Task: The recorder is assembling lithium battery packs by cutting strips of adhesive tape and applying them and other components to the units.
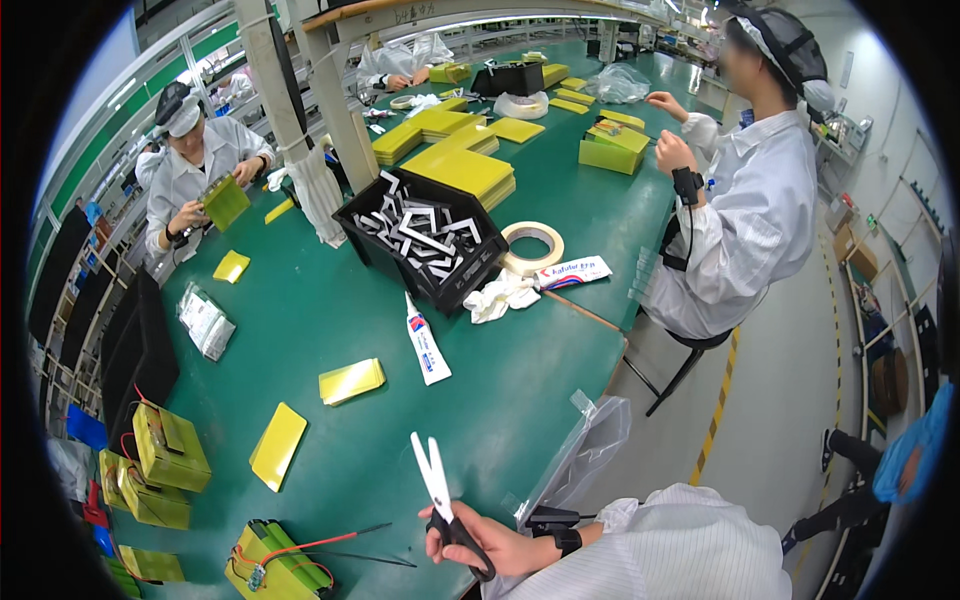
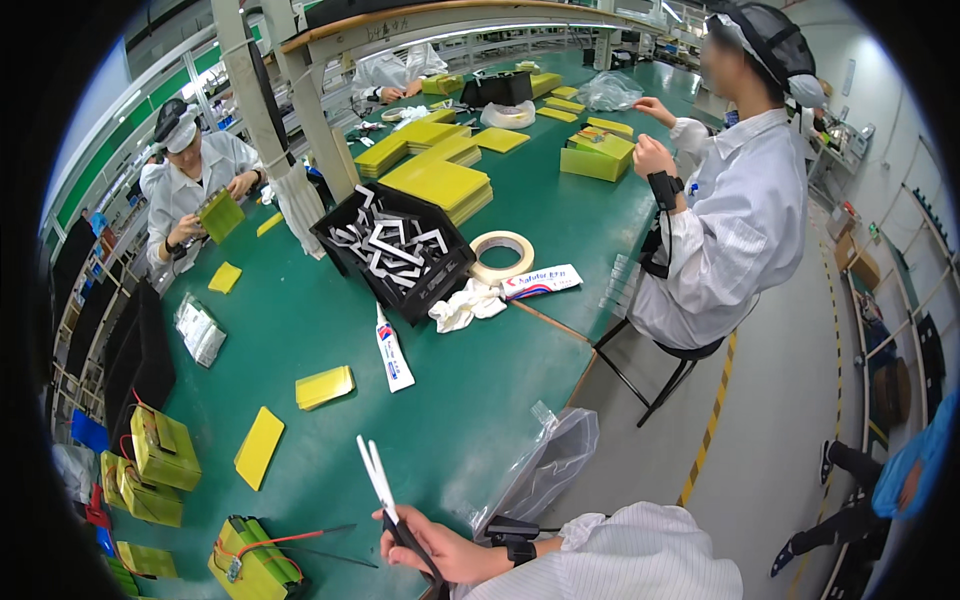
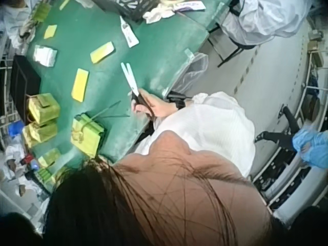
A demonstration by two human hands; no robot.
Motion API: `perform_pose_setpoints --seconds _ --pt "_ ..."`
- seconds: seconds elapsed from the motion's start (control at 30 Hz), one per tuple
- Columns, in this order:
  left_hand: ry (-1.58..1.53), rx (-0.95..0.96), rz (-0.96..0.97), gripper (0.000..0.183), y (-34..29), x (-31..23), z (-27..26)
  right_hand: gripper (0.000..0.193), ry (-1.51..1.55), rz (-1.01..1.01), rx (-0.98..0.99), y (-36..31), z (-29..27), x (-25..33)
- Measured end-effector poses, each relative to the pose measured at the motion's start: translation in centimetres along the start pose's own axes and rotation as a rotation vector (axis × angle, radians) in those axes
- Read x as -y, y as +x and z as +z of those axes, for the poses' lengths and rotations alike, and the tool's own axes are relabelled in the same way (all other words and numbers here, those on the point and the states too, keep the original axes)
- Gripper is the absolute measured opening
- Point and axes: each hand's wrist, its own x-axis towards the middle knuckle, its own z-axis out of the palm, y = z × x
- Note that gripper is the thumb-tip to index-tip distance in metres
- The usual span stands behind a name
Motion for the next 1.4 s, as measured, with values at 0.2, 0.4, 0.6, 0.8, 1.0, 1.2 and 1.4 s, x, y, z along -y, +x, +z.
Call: perform_pose_setpoints --seconds 0.2,0.4,0.6,0.8,1.0,1.2,1.4 --pt "0.274 -0.122 0.031 0.033 -3.2 10.0 3.8 0.052 -0.001 0.002 -0.082 0.1 0.7 0.7" --pt "0.285 -0.027 -0.046 0.022 0.1 -0.2 -0.5 0.045 -0.115 0.003 -0.138 0.7 1.7 0.6" --pt "0.251 0.007 0.001 0.03 1.0 -1.9 -1.3 0.044 -0.214 -0.047 -0.156 0.3 1.5 0.2" --pt "-0.102 -0.012 -0.133 0.029 0.2 -0.5 -1.2 0.044 -0.224 -0.031 -0.133 0.5 2.2 -0.2" --pt "-0.062 -0.03 -0.029 0.03 0.1 -0.5 -1.1 0.044 -0.218 -0.04 -0.143 0.4 2.2 0.1" --pt "-0.041 -0.022 -0.008 0.031 0.3 -0.9 -1.2 0.045 -0.149 0.041 -0.09 0.3 1.9 0.4" --pt "-0.007 -0.047 0.025 0.033 0.2 0.2 -0.4 0.039 -0.223 0.035 -0.194 0.6 2.8 1.0"
